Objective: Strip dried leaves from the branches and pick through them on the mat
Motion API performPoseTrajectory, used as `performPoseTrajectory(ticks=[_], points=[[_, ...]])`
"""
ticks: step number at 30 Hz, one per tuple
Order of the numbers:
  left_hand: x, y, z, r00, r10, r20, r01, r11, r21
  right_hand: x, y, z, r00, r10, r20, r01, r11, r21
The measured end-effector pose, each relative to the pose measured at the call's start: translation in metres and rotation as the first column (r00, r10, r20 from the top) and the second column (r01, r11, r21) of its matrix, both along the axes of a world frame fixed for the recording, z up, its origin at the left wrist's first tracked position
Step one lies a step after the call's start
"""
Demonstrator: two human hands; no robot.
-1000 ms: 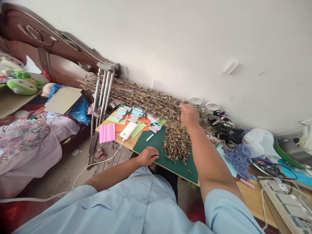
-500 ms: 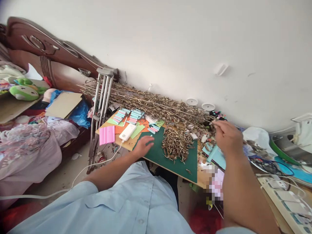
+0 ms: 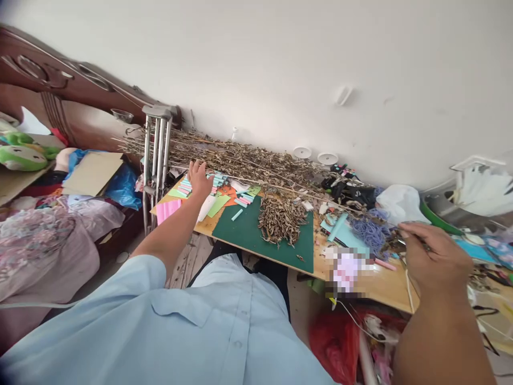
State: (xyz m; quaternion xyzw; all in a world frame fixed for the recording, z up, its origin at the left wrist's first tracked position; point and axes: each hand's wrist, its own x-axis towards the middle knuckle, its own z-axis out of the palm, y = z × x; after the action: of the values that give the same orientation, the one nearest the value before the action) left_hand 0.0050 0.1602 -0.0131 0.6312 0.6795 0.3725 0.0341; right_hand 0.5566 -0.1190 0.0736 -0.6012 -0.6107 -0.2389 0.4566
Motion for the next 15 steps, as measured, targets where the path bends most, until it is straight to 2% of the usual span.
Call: performPoseTrajectory(ticks=[4,7,11,13,15], points=[[-0.011,-0.010,0.010,0.981,-0.119,-0.154,0.128,0.991,0.044,0.035,0.004,-0.004,0.995,-0.095,0.030,0.096,0.995,-0.020],[-0.012,-0.030,0.022,0.925,-0.258,-0.278,0.246,0.966,-0.077,0.068,0.026,-0.001,0.955,-0.273,0.114,0.276,0.961,-0.011],[-0.015,-0.073,0.033,0.870,-0.361,-0.336,0.286,0.924,-0.253,0.099,0.053,0.013,0.871,-0.431,0.235,0.432,0.900,0.052],[-0.022,-0.101,0.034,0.872,-0.383,-0.307,0.290,0.906,-0.307,0.103,0.057,0.019,0.862,-0.414,0.292,0.411,0.908,0.074],[-0.030,-0.130,0.033,0.897,-0.390,-0.209,0.306,0.888,-0.344,0.093,0.058,0.019,0.872,-0.360,0.331,0.328,0.933,0.151]])
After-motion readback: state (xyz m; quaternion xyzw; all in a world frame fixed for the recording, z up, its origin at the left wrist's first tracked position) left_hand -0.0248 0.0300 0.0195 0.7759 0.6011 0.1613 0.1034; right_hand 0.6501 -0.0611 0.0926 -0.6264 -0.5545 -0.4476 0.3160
